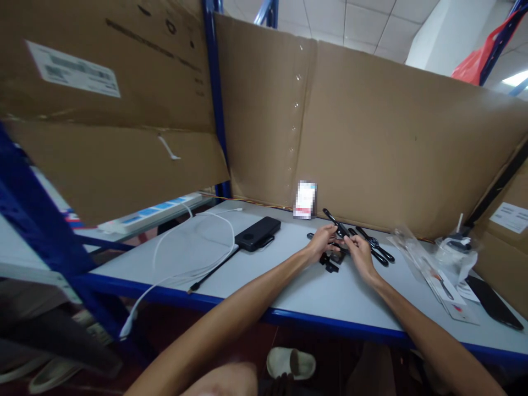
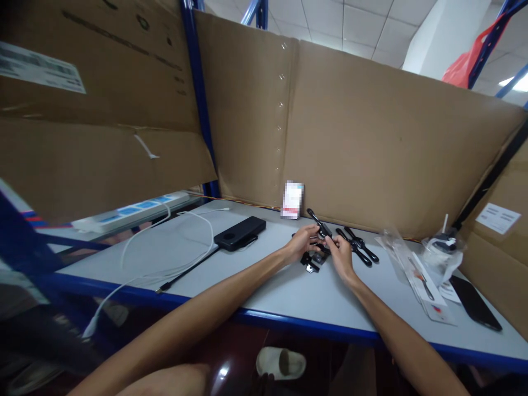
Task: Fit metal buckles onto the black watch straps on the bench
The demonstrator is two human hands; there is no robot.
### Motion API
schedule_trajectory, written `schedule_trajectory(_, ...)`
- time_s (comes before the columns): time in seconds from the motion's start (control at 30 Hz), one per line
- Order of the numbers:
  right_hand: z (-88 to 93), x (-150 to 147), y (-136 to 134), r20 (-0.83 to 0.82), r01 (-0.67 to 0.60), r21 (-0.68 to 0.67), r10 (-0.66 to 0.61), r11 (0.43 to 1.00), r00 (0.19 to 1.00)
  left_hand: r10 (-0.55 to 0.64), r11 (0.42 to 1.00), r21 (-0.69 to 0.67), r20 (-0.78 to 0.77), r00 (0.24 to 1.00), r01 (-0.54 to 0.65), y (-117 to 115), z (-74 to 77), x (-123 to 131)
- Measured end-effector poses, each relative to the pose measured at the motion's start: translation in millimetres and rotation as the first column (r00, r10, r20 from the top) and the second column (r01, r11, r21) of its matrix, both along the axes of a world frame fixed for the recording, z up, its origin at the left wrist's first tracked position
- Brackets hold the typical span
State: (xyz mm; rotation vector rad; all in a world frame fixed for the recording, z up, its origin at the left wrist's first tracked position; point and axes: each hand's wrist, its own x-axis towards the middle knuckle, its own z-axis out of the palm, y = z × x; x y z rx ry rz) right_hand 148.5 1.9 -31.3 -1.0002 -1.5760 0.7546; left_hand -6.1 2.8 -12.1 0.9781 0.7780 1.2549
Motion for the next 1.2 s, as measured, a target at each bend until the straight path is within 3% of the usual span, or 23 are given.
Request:
schedule_trajectory(0.27, 7.7, -2.9, -8.4, -0.269, -0.156, -0.365, 0.056, 0.918, 0.961, -0.016, 0.999, -0.046, 0.168, 0.986, 0.024, 1.2, -1.0, -0.3)
schedule_trajectory(0.73, 1.3, -0.8, -4.6, -0.458, -0.353, -0.458, 0.124, 0.816, 0.88, 0.084, 0.996, -0.021, 0.176, 0.981, -0.082, 4.9, -4.6, -1.1)
schedule_trajectory(1.07, 0.3, -2.0, -5.4, -0.472, -0.364, -0.451, 0.129, 0.815, 0.872, 0.18, 0.982, 0.041, 0.092, 0.979, -0.184, 5.4, -5.3, -4.3)
schedule_trajectory(1.2, 0.3, -1.8, -4.4, -0.471, -0.364, -0.449, 0.13, 0.816, 0.873, 0.165, 0.985, 0.036, 0.062, 0.984, -0.168, 6.3, -5.8, -3.8)
